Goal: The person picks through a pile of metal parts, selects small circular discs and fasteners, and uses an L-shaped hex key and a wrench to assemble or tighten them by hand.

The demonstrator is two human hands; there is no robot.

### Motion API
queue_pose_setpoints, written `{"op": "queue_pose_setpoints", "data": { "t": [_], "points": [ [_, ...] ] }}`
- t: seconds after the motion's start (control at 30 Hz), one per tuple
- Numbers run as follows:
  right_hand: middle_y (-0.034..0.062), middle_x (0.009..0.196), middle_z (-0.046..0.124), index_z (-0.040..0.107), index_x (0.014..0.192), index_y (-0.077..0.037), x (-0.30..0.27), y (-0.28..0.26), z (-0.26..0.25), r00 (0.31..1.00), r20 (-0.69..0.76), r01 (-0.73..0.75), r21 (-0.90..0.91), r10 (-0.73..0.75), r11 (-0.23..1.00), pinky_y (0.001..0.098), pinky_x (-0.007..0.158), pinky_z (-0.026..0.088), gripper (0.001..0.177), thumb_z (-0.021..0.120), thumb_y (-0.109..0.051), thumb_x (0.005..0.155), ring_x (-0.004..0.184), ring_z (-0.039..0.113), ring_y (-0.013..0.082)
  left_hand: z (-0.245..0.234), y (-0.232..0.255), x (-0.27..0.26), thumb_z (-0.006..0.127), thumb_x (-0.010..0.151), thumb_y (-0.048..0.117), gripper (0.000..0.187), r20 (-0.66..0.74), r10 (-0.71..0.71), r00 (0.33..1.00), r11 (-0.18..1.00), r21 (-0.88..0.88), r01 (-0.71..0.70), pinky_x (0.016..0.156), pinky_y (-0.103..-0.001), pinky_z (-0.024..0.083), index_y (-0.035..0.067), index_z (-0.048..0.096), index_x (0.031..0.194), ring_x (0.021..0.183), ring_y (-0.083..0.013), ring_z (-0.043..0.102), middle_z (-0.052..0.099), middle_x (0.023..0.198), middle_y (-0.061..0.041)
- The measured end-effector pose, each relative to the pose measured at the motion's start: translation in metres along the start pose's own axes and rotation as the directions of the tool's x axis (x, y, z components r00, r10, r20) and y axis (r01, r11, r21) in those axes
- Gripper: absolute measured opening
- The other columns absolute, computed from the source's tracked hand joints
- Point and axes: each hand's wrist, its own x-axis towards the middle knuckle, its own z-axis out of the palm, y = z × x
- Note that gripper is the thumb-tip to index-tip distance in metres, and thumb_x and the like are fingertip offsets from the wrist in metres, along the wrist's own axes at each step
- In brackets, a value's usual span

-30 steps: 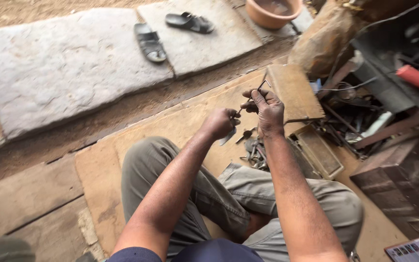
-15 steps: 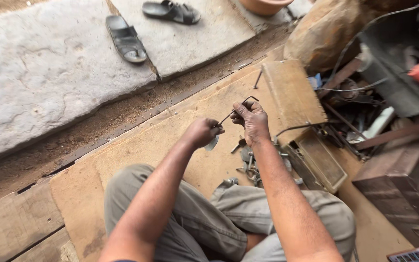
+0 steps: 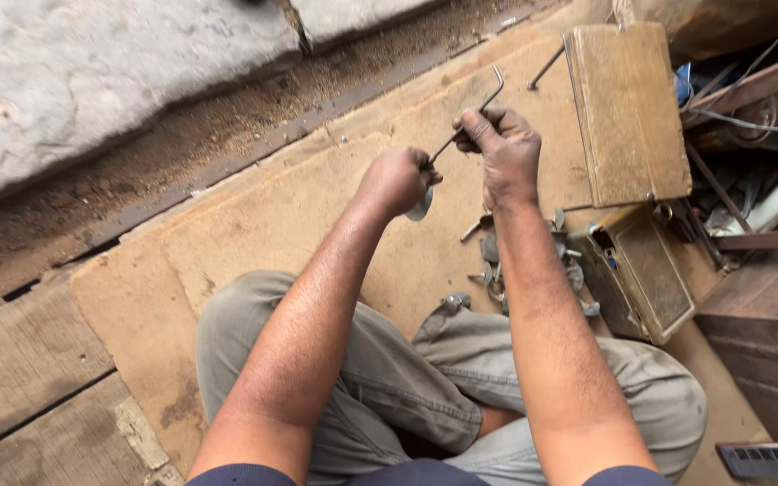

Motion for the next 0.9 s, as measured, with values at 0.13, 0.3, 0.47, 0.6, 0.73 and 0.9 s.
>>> {"op": "queue_pose_setpoints", "data": {
  "t": [0.13,0.3,0.47,0.6,0.73,0.9],
  "points": [
    [0.0094,0.090,0.078,0.073,0.098,-0.003,-0.006,-0.011,-0.004,0.999,0.047,0.008,-0.049,-0.006,0.999,0.0271,0.071,0.063,0.010,0.075,-0.012,0.097,0.076,0.073,0.0134,-0.004,0.010,-0.003,0.076,0.090,0.031,0.021,0.047,-0.012,0.999,1.000,0.017,0.011,0.078,-0.043,0.058,0.011,0.079,0.095,0.084,-0.0290,0.075,0.076,0.089,-0.013],
    [0.0085,0.092,0.079,0.075,0.101,-0.004,-0.018,-0.013,-0.010,0.999,0.043,-0.022,-0.071,0.025,0.997,0.0277,0.071,0.062,0.013,0.075,-0.017,0.097,0.078,0.075,0.0133,0.002,0.023,-0.016,0.075,0.089,0.022,0.029,0.010,0.139,0.990,0.990,0.018,-0.139,0.084,-0.044,0.057,0.014,0.071,0.117,0.099,-0.0295,0.071,0.076,0.106,-0.012],
    [0.0036,0.096,0.078,0.072,0.106,-0.008,-0.032,-0.030,-0.022,0.993,-0.021,-0.114,-0.243,0.112,0.963,0.0255,0.071,0.060,0.017,0.072,-0.023,0.097,0.085,0.074,0.0100,0.000,0.042,-0.026,0.063,0.097,0.023,0.026,0.094,0.049,0.994,0.999,-0.012,-0.048,0.086,-0.039,0.059,0.020,0.069,0.122,0.097,-0.0164,0.073,0.078,0.111,-0.003],
    [0.0090,0.090,0.074,0.073,0.111,-0.010,-0.067,-0.019,-0.045,0.893,-0.122,-0.412,-0.605,0.432,0.681,0.0347,0.068,0.058,0.032,0.060,-0.039,0.103,0.078,0.068,0.0181,-0.009,0.048,-0.028,0.057,0.101,0.031,0.029,0.101,-0.079,0.992,0.993,-0.075,0.086,0.081,-0.035,0.061,0.020,0.067,0.126,0.090,-0.0125,0.070,0.075,0.110,-0.002],
    [0.0068,0.105,0.074,0.074,0.115,-0.017,-0.132,0.036,-0.063,0.732,0.029,0.062,-0.998,0.680,-0.024,0.0429,0.090,0.056,0.040,0.073,-0.049,0.092,0.096,0.071,0.0230,-0.018,0.043,-0.025,0.057,0.103,0.034,0.032,0.069,-0.109,0.992,0.992,-0.057,0.113,0.078,-0.036,0.062,0.019,0.064,0.130,0.088,-0.0162,0.070,0.074,0.106,-0.006],
    [0.0091,0.107,0.078,0.081,0.107,-0.016,-0.157,0.078,-0.076,0.805,0.054,0.062,-0.998,0.590,0.007,0.0419,0.091,0.057,0.027,0.077,-0.036,0.089,0.100,0.072,0.0244,-0.017,0.040,-0.026,0.064,0.099,0.030,0.029,-0.037,0.021,0.999,1.000,-0.018,-0.022,0.079,-0.039,0.058,0.016,0.069,0.123,0.091,-0.0178,0.070,0.075,0.105,-0.009]
  ]
}}
